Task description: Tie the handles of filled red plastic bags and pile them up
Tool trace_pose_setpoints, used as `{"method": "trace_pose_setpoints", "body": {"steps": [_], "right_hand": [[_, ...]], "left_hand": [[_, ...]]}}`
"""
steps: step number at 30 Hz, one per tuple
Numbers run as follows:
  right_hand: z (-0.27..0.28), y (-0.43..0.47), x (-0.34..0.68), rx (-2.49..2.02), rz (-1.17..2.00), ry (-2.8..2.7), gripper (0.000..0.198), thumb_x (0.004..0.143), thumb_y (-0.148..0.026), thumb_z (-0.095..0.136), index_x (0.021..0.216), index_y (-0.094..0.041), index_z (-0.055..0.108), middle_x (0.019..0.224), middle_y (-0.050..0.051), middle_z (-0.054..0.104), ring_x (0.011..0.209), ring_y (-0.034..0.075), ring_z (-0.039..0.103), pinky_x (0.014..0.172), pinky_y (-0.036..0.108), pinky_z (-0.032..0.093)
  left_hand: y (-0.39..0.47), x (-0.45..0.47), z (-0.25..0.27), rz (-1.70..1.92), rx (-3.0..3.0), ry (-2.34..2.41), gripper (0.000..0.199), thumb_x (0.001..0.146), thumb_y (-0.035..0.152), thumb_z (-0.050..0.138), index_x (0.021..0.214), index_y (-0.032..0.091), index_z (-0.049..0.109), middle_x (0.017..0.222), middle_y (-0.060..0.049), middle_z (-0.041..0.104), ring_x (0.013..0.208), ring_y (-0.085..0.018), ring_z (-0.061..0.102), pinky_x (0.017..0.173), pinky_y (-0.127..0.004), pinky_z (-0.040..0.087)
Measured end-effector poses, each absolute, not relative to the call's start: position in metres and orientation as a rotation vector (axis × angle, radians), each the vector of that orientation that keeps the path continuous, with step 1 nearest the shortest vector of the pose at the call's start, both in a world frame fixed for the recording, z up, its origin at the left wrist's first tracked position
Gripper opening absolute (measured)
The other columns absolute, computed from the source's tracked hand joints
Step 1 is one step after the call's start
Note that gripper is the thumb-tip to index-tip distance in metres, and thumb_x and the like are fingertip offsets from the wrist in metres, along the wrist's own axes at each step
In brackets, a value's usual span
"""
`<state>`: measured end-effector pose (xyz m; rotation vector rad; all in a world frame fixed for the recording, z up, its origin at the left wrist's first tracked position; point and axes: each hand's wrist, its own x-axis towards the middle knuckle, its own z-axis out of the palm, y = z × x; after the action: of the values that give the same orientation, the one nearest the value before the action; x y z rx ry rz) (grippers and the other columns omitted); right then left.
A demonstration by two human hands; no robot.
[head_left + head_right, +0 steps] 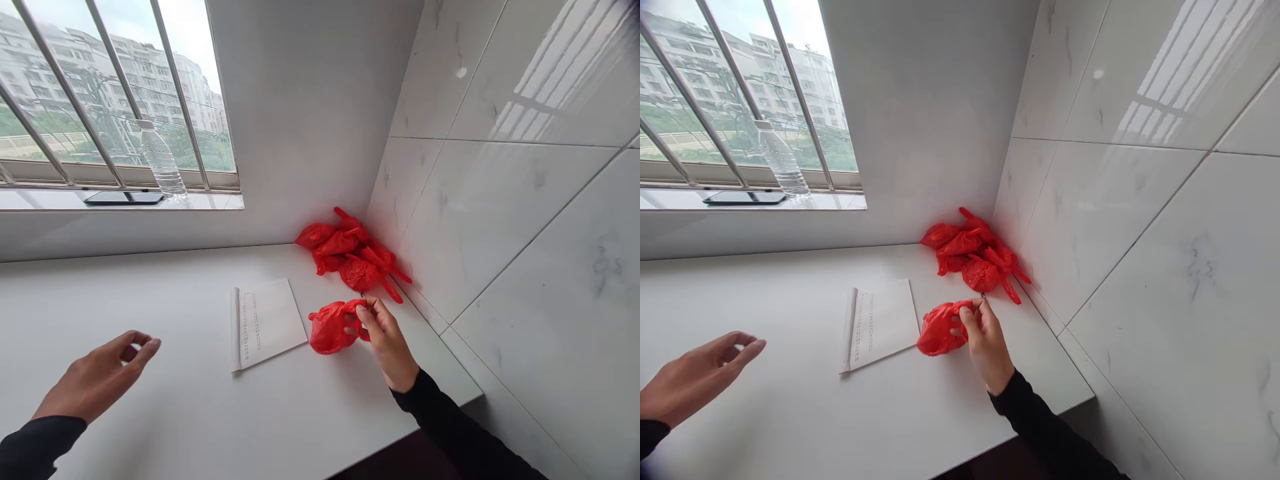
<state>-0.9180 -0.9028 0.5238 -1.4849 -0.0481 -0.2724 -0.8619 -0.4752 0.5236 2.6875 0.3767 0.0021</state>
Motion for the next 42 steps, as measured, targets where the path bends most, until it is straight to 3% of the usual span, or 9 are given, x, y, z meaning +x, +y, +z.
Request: {"method": "trace_pose_setpoints", "body": {"steps": [6,8,11,16,20,23,28,32,42], "right_hand": [[0.535,-0.87,-0.985,-1.599,0.019,-0.27,0.032,0.1,-0.05,0.048,0.101,-0.027,0.07,0.087,0.004,0.066,0.07,0.018,0.06,0.069,0.035,0.053],[0.536,-0.873,-0.987,-1.685,-0.075,-0.289,0.034,0.102,-0.047,0.044,0.101,-0.028,0.072,0.094,0.005,0.069,0.081,0.021,0.064,0.073,0.036,0.054],[0.528,-0.884,-0.974,-1.883,-0.222,-0.345,0.025,0.101,-0.033,0.046,0.115,-0.031,0.067,0.111,0.003,0.068,0.102,0.023,0.062,0.088,0.04,0.053],[0.496,-0.888,-0.958,-2.124,-0.014,-0.635,0.06,0.088,-0.015,0.059,0.144,-0.034,0.045,0.137,0.002,0.055,0.129,0.025,0.044,0.109,0.046,0.041],[0.48,-0.881,-0.955,-2.164,-0.011,-0.644,0.033,0.082,-0.013,0.066,0.112,-0.027,0.065,0.107,0.004,0.066,0.105,0.026,0.057,0.105,0.049,0.04],[0.486,-0.895,-0.949,-2.165,-0.077,-0.549,0.013,0.084,-0.011,0.06,0.087,-0.024,0.063,0.088,0.001,0.066,0.089,0.022,0.059,0.097,0.047,0.043],[0.502,-0.922,-0.944,-2.157,-0.128,-0.373,0.008,0.09,-0.017,0.053,0.09,-0.023,0.059,0.09,0.002,0.064,0.087,0.022,0.058,0.081,0.04,0.047],[0.506,-0.908,-0.95,-2.109,-0.07,-0.415,0.01,0.09,-0.016,0.052,0.092,-0.023,0.059,0.091,-0.001,0.064,0.089,0.019,0.058,0.082,0.035,0.047],[0.497,-0.936,-0.952,-2.094,-0.106,-0.188,0.01,0.093,-0.025,0.05,0.092,-0.023,0.06,0.099,0.002,0.066,0.098,0.023,0.06,0.089,0.04,0.047]], "left_hand": [[-0.618,-0.925,0.546,-0.166,2.378,-0.367,0.044,0.086,0.065,0.048,0.118,0.034,0.054,0.108,-0.005,0.065,0.091,-0.025,0.064,0.072,-0.038,0.055],[-0.644,-0.938,0.532,-0.086,2.469,-0.607,0.041,0.091,0.049,0.049,0.13,0.035,0.048,0.123,-0.008,0.061,0.102,-0.027,0.063,0.084,-0.044,0.054],[-0.655,-0.947,0.516,-0.033,2.55,-0.68,0.023,0.096,0.034,0.041,0.11,0.03,0.058,0.107,-0.008,0.065,0.089,-0.026,0.064,0.077,-0.047,0.053],[-0.654,-0.957,0.51,-0.022,2.558,-0.76,0.023,0.09,0.028,0.053,0.113,0.031,0.054,0.108,-0.006,0.064,0.091,-0.023,0.064,0.076,-0.041,0.054],[-0.654,-0.96,0.504,-0.015,2.654,-0.837,0.005,0.087,0.022,0.052,0.084,0.025,0.053,0.085,-0.005,0.065,0.075,-0.024,0.061,0.069,-0.044,0.05],[-0.642,-0.958,0.507,0.035,2.683,-0.786,0.018,0.093,0.024,0.043,0.076,0.024,0.048,0.076,-0.004,0.063,0.069,-0.023,0.058,0.069,-0.044,0.048],[-0.627,-0.958,0.526,0.087,2.66,-0.556,0.017,0.099,0.034,0.041,0.088,0.024,0.049,0.086,-0.002,0.063,0.069,-0.018,0.059,0.062,-0.034,0.047],[-0.655,-0.957,0.524,0.056,2.562,-0.764,0.018,0.099,0.026,0.043,0.116,0.025,0.049,0.115,-0.005,0.061,0.1,-0.019,0.061,0.085,-0.037,0.05],[-0.649,-0.956,0.525,0.04,2.641,-0.732,0.021,0.1,0.023,0.034,0.084,0.021,0.047,0.082,-0.001,0.059,0.073,-0.019,0.053,0.07,-0.037,0.045]]}}
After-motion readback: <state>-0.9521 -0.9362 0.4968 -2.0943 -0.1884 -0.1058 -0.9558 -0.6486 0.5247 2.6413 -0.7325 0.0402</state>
